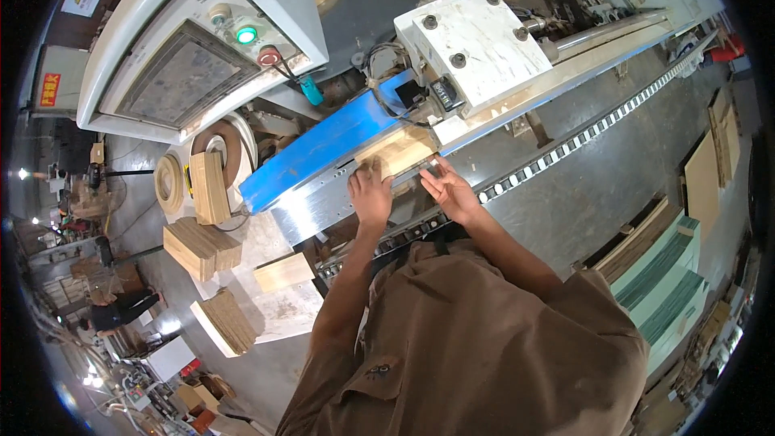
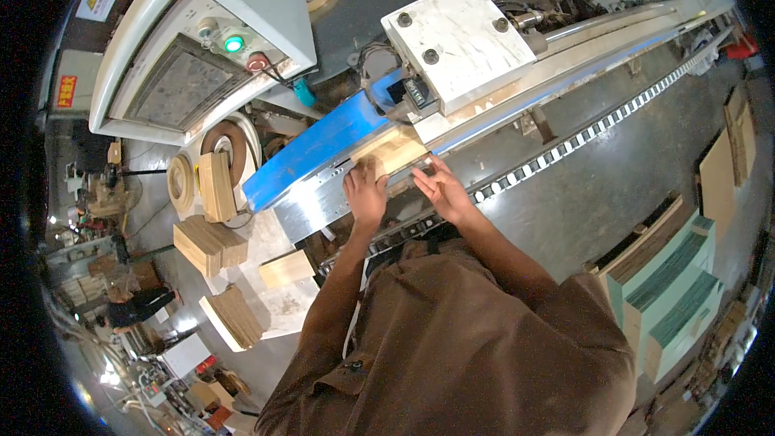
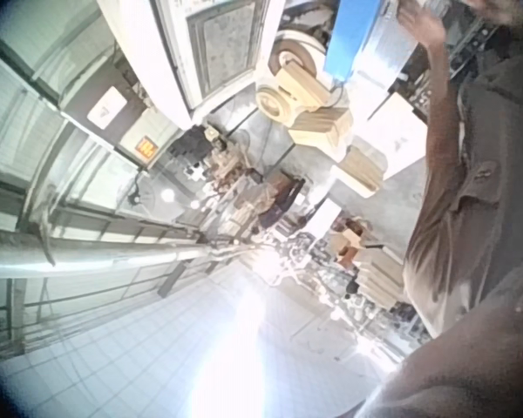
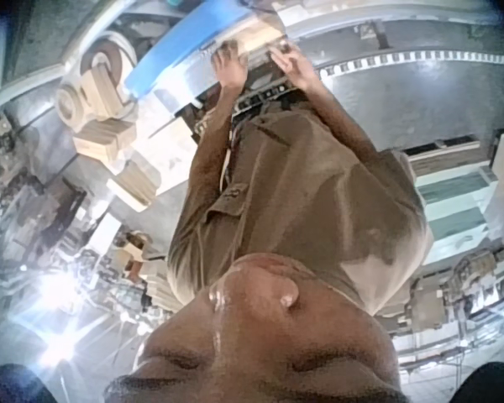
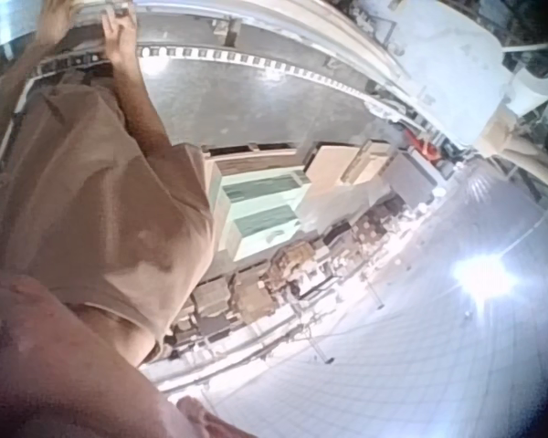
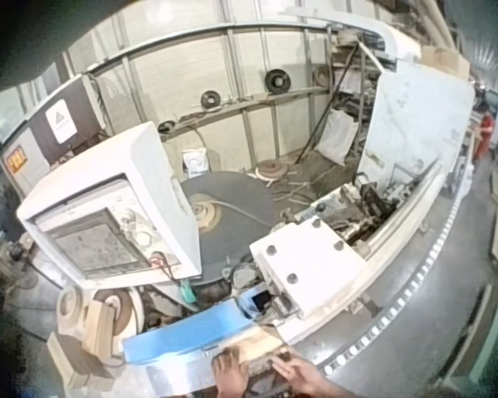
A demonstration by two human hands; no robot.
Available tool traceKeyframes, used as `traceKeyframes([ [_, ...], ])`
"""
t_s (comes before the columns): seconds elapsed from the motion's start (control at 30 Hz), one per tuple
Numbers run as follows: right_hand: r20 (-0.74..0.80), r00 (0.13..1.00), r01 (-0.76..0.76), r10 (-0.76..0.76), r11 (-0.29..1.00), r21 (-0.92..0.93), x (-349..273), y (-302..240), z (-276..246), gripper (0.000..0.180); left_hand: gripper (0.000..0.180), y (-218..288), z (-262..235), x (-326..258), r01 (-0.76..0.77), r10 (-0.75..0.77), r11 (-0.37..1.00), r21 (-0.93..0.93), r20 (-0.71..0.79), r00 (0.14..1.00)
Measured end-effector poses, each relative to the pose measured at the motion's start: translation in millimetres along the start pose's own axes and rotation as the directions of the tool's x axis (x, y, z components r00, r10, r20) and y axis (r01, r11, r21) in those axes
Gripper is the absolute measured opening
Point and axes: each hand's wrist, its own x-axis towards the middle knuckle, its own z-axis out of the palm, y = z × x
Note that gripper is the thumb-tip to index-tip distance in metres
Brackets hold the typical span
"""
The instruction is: Operating an edge-banding machine by feeding wooden blocks into the conveyor for processing.
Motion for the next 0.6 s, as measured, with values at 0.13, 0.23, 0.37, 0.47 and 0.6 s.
traceKeyframes([
  [0.13,-0.138,0.983,0.044,-0.122,0.881,-0.471,1,-11,-32,0.058,0.060,39,12,23,-0.038,0.033,0.995,0.096,0.047,0.998],
  [0.23,-0.105,0.945,0.076,-0.311,0.519,-0.851,-3,-27,-49,0.043,0.064,50,17,36,-0.067,0.065,0.997,0.044,0.046,0.997],
  [0.37,0.214,0.852,0.103,-0.477,-0.249,-0.963,-15,-38,-62,0.031,0.058,41,12,39,-0.136,0.135,0.991,0.006,0.080,0.988],
  [0.47,0.244,0.874,0.034,-0.421,-0.449,-0.893,-17,-31,-57,0.024,0.035,-19,3,14,-0.133,0.133,0.990,-0.052,-0.004,0.991],
  [0.6,0.309,0.873,0.067,-0.378,-0.535,-0.842,-9,-9,-48,0.021,0.015,-112,-70,-53,0.095,-0.119,0.972,-0.214,-0.103,0.988],
])
